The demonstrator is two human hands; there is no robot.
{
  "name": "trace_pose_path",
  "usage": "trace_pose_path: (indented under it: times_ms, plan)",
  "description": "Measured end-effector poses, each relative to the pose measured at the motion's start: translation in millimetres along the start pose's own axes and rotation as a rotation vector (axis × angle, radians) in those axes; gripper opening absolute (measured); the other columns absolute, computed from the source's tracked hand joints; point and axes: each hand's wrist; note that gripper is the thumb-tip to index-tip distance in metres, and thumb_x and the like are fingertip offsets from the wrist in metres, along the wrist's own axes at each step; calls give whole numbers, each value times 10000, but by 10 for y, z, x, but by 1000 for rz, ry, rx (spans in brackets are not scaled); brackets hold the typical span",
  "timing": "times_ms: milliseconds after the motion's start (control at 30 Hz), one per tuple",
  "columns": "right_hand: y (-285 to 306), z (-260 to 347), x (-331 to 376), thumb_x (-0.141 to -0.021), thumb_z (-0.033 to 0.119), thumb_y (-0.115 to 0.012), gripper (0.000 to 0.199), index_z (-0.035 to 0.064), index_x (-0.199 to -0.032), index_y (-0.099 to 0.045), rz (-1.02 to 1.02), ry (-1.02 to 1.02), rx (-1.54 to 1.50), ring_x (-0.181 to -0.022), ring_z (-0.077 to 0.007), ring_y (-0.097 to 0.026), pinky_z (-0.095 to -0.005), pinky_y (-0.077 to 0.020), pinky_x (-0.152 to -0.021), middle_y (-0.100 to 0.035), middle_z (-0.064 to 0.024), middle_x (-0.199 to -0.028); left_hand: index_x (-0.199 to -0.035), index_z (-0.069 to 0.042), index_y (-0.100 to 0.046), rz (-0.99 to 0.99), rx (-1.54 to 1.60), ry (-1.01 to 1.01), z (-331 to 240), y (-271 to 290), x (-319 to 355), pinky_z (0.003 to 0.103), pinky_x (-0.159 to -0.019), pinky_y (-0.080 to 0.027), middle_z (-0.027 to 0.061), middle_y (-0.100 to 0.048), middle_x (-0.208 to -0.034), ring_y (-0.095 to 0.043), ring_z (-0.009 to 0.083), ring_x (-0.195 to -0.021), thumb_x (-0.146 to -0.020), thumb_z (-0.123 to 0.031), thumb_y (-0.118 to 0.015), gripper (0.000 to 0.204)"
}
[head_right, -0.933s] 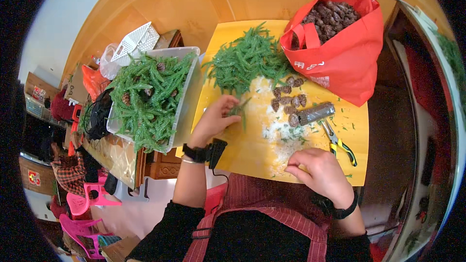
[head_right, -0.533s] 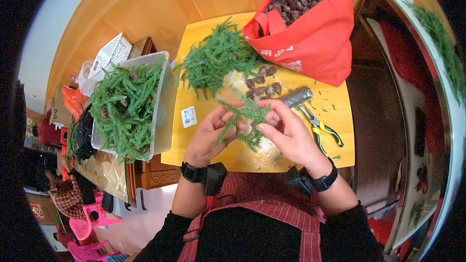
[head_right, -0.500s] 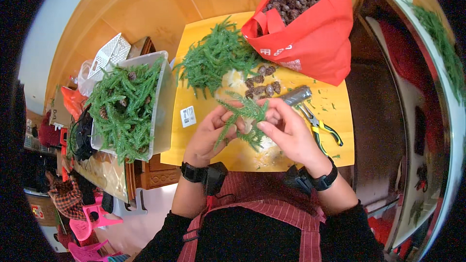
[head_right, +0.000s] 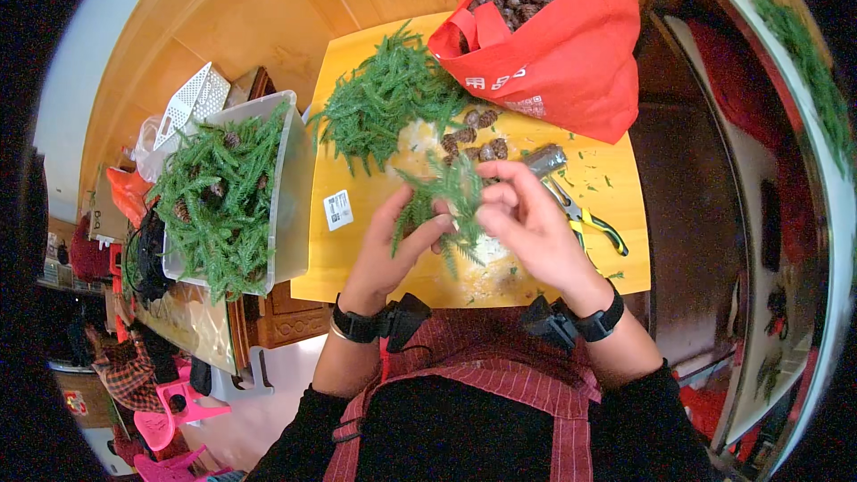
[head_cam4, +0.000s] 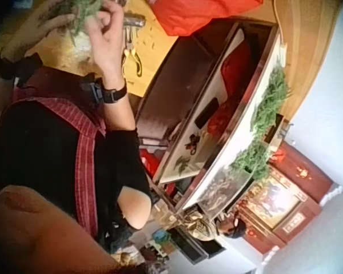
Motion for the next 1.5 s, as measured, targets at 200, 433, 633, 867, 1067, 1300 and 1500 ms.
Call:
trace_pose_path:
  times_ms: [200,433,633,867,1067,1300,1500]
  plan:
    - [-57,-75,37,-768,-28,-582,484,67,-1190,-364,-137,163,281,-800,-59,-484,-199,-400,-667,-498,6,-898,-1080,8,-446,-25,123,-32,7,-65,33,235,-622,-481,49,-541,-897,-570,124,-738,-836,-52,-546,271]
    - [-6,-7,53,-805,0,-546,402,42,-1172,-387,-98,120,177,-822,-49,-495,-187,-412,-694,-514,11,-898,-1118,15,-453,-90,65,11,87,6,29,253,-735,-430,49,-544,-916,-530,141,-854,-825,-33,-512,303]
    - [-11,50,72,-842,26,-501,321,37,-1152,-421,-95,111,46,-812,-43,-495,-194,-422,-690,-540,1,-919,-1100,21,-475,-35,110,-42,25,4,39,263,-794,-390,46,-544,-899,-517,144,-883,-815,-19,-516,291]
    - [21,37,77,-847,34,-498,262,30,-1104,-445,-125,131,77,-774,-38,-495,-187,-416,-659,-548,1,-871,-1279,-18,-298,-25,-42,-182,-53,-16,13,324,-884,-363,88,-430,-1158,-443,189,-1062,-715,-197,-689,710]
    - [50,79,82,-836,6,-486,219,24,-1055,-479,-90,108,243,-732,-26,-487,-173,-400,-637,-539,15,-836,-1354,-38,-173,-179,-222,-571,-197,19,-17,397,-1004,-242,132,-294,-1317,-287,263,-1241,-617,-444,-740,1015]
    - [25,156,68,-805,-15,-511,324,15,-1122,-452,2,120,456,-822,-66,-524,-198,-417,-715,-562,-42,-951,-1121,-32,-515,-32,-585,-265,-222,-48,-2,279,-754,-410,61,-581,-996,-527,159,-915,-742,-123,-652,413]
    - [-7,96,103,-637,112,-730,731,22,-1246,-337,-100,337,488,-1043,-203,-482,-328,-387,-890,-468,-115,-1169,-1088,-45,-495,-255,-87,-116,-47,-188,-32,182,-624,-420,12,-547,-809,-526,79,-747,-773,-32,-613,337]
Point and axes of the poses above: each hand's wrist, its own x-axis away from the middle knuckle, its own y-axis out of the back of the hand, z = x × y
